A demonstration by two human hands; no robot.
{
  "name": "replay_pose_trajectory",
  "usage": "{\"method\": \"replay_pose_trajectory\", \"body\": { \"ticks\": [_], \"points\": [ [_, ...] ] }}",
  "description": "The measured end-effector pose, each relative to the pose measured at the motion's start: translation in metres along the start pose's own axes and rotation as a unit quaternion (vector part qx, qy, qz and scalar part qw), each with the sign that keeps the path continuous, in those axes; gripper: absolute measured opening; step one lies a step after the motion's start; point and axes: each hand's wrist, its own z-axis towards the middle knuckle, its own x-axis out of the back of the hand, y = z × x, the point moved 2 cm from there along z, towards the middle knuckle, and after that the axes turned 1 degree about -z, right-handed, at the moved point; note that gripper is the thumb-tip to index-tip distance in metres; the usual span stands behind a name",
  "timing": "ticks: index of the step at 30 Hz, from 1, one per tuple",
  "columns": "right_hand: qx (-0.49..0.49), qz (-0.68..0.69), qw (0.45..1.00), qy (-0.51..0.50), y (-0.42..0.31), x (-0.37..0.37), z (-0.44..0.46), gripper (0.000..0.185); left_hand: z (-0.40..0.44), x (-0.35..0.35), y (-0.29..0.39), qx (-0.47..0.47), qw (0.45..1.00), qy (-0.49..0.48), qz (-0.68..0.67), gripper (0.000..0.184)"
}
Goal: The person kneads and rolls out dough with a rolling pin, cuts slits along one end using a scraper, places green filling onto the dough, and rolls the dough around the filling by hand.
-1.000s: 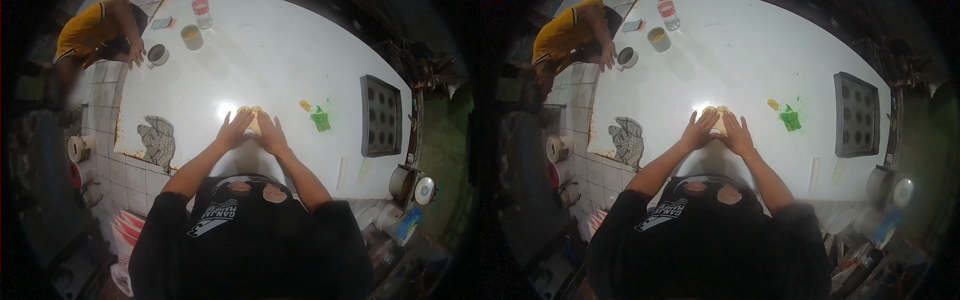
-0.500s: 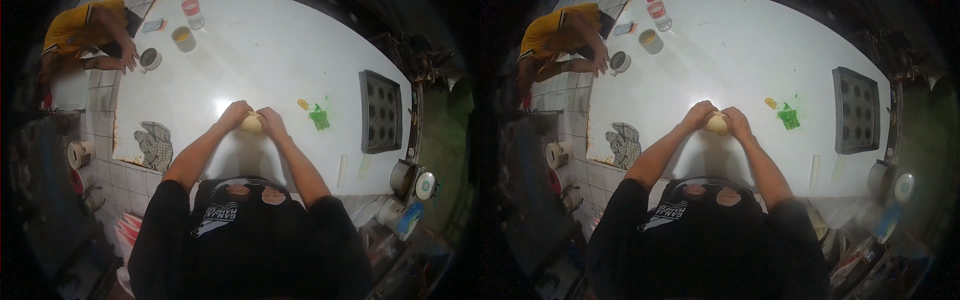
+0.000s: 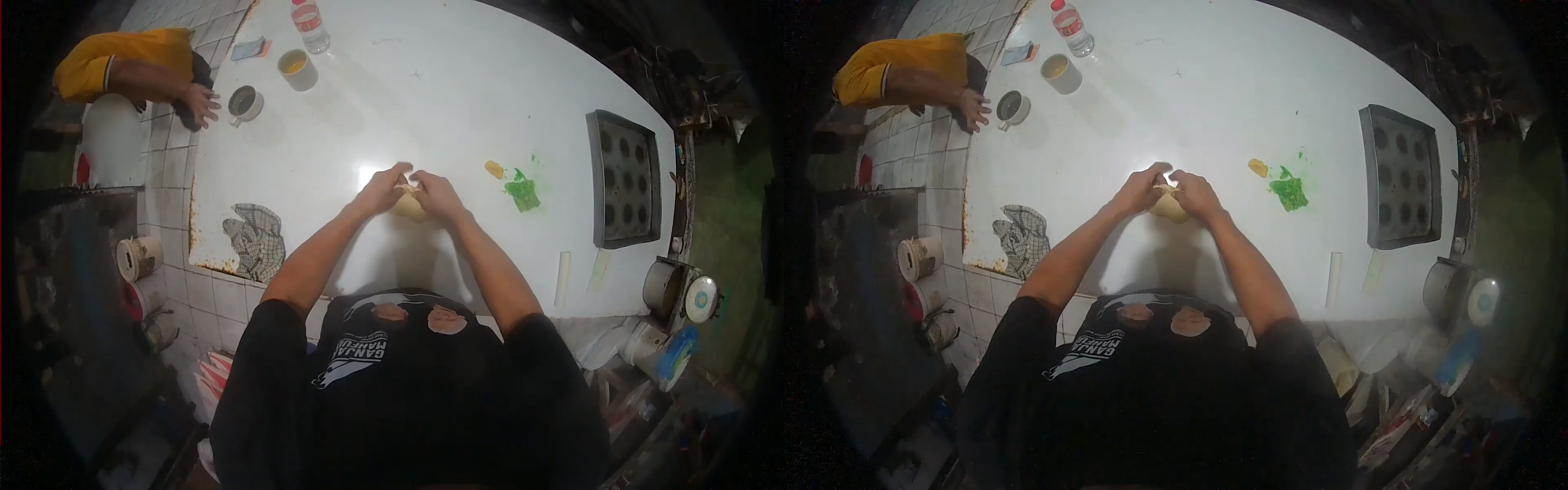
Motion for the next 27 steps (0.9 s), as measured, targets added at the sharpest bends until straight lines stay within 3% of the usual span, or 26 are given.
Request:
{"method": "replay_pose_trajectory", "body": {
  "ticks": [2,4,6,8,9,10,11,13,14,16,18,19,20,21,22,24,25,27],
  "points": [
    [-0.066,-0.002,0.991,-0.118,-0.017,0.023,0.003,0.04,0.001,0.021,0.025,-0.003,0.999,-0.037,0.023,0.047],
    [-0.097,0.052,0.986,-0.128,-0.051,0.056,-0.01,0.039,-0.008,0.046,0.066,-0.012,0.994,-0.109,-0.009,0.048],
    [-0.135,0.105,0.975,-0.139,-0.073,0.072,-0.031,0.039,-0.016,0.071,0.101,-0.034,0.993,-0.115,-0.007,0.05],
    [-0.151,0.397,0.899,-0.103,-0.089,0.077,-0.044,0.036,-0.014,0.091,0.136,-0.063,0.991,-0.115,-0.003,0.052],
    [-0.149,0.393,0.901,-0.106,-0.093,0.073,-0.049,0.036,-0.015,0.1,0.154,-0.129,0.989,-0.058,-0.041,0.053],
    [-0.162,0.457,0.874,-0.027,-0.095,0.069,-0.052,0.034,-0.017,0.107,0.168,-0.194,0.978,0.0,-0.076,0.054],
    [-0.172,0.516,0.837,0.051,-0.096,0.064,-0.056,0.033,-0.017,0.109,0.179,-0.196,0.978,0.006,-0.075,0.054],
    [-0.196,0.546,0.811,0.077,-0.08,0.035,-0.071,0.033,-0.018,0.112,0.196,-0.252,0.955,0.085,-0.13,0.052],
    [-0.224,0.577,0.778,0.103,-0.063,0.016,-0.083,0.033,-0.022,0.108,0.192,-0.253,0.954,0.089,-0.132,0.052],
    [-0.283,0.546,0.785,0.064,-0.029,-0.029,-0.12,0.046,-0.028,0.087,0.162,-0.193,0.97,0.147,-0.032,0.046],
    [-0.39,0.425,0.813,-0.07,-0.003,-0.055,-0.155,0.046,-0.043,0.045,0.105,-0.179,0.966,0.177,0.059,0.041],
    [-0.392,0.425,0.813,-0.07,0.001,-0.052,-0.162,0.046,-0.053,0.022,0.077,-0.176,0.96,0.187,0.109,0.039],
    [-0.293,0.246,0.922,-0.051,0.005,-0.042,-0.167,0.044,-0.063,0.005,0.057,-0.148,0.975,0.133,0.097,0.041],
    [-0.181,0.056,0.981,-0.03,0.005,-0.035,-0.172,0.042,-0.073,-0.013,0.041,-0.118,0.986,0.076,0.084,0.043],
    [-0.078,0.009,0.993,0.09,0.004,-0.027,-0.171,0.041,-0.081,-0.028,0.032,-0.115,0.987,0.072,0.081,0.043],
    [0.014,-0.072,0.986,0.146,0.008,-0.007,-0.147,0.042,-0.091,-0.056,0.023,-0.211,0.95,0.089,0.211,0.057],
    [0.014,-0.074,0.986,0.148,0.006,0.001,-0.131,0.042,-0.089,-0.068,0.016,-0.165,0.947,0.058,0.269,0.073],
    [0.136,-0.106,0.978,0.118,-0.003,0.01,-0.104,0.049,-0.086,-0.077,0.012,-0.143,0.942,0.055,0.299,0.078]
  ]
}}
